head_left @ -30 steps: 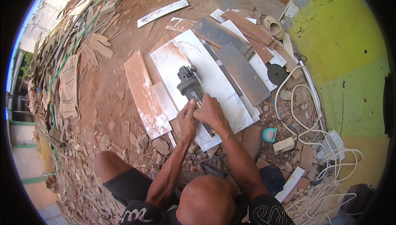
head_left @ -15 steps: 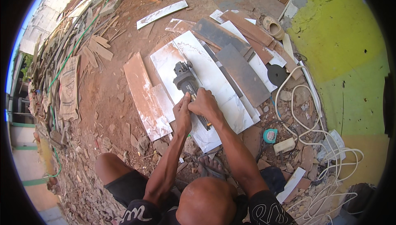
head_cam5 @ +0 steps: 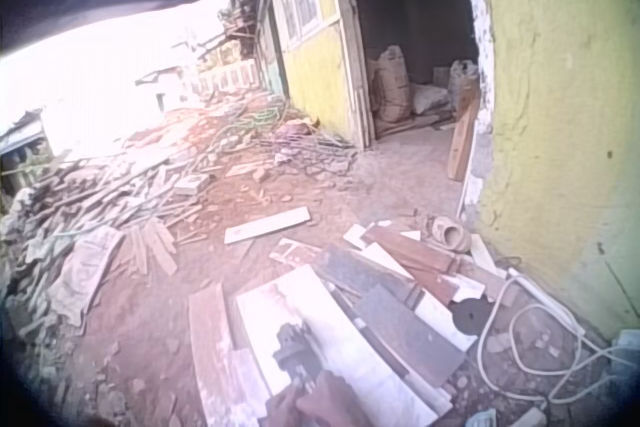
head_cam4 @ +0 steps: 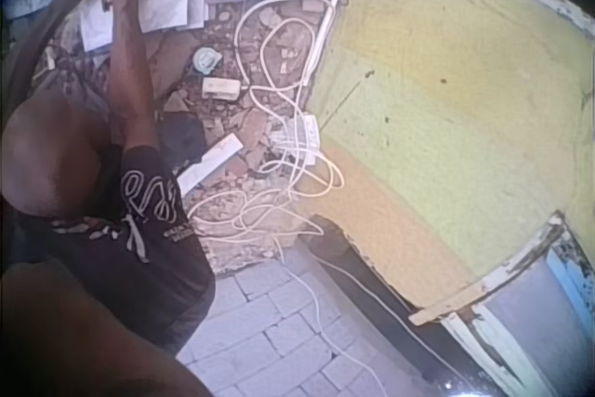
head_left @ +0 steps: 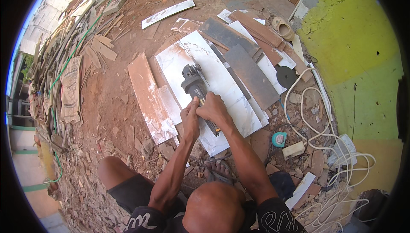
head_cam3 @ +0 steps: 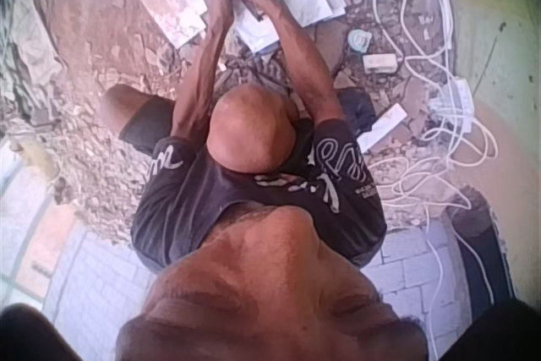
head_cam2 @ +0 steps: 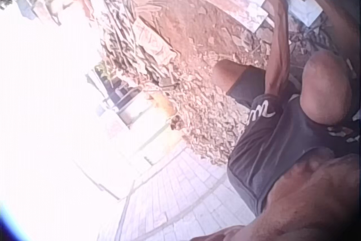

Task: The person wipes a white rectangular tile with a cloth, then uses an angle grinder to cut the tile into smaller pieces. The person handles the tile and grinder with both hands while sitting on the ground.

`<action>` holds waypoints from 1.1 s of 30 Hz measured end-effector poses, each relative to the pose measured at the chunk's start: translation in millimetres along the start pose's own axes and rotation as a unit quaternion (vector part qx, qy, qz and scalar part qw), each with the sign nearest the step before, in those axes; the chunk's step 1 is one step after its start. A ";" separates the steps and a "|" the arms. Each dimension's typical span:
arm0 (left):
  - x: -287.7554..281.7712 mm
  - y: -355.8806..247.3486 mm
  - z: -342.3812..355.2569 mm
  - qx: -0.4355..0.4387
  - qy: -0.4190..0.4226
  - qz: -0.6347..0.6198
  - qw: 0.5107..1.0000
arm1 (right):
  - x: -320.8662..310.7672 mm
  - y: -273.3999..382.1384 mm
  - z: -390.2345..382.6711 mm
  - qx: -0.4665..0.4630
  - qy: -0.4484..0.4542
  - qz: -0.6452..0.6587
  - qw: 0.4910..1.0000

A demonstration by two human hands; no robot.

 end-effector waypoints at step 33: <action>0.1 21.6 -42.9 -0.020 0.017 -0.001 1.000 | -3.7 -25.4 -39.7 -0.012 -0.003 0.008 1.000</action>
Point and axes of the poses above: each hand's wrist, its own z-axis towards the middle knuckle, its own x-axis out of the palm, y = z × x, the point moved 4 cm from there along z, towards the middle knuckle, and after that the axes turned 4 degrees about -y, right-handed, at the moved point
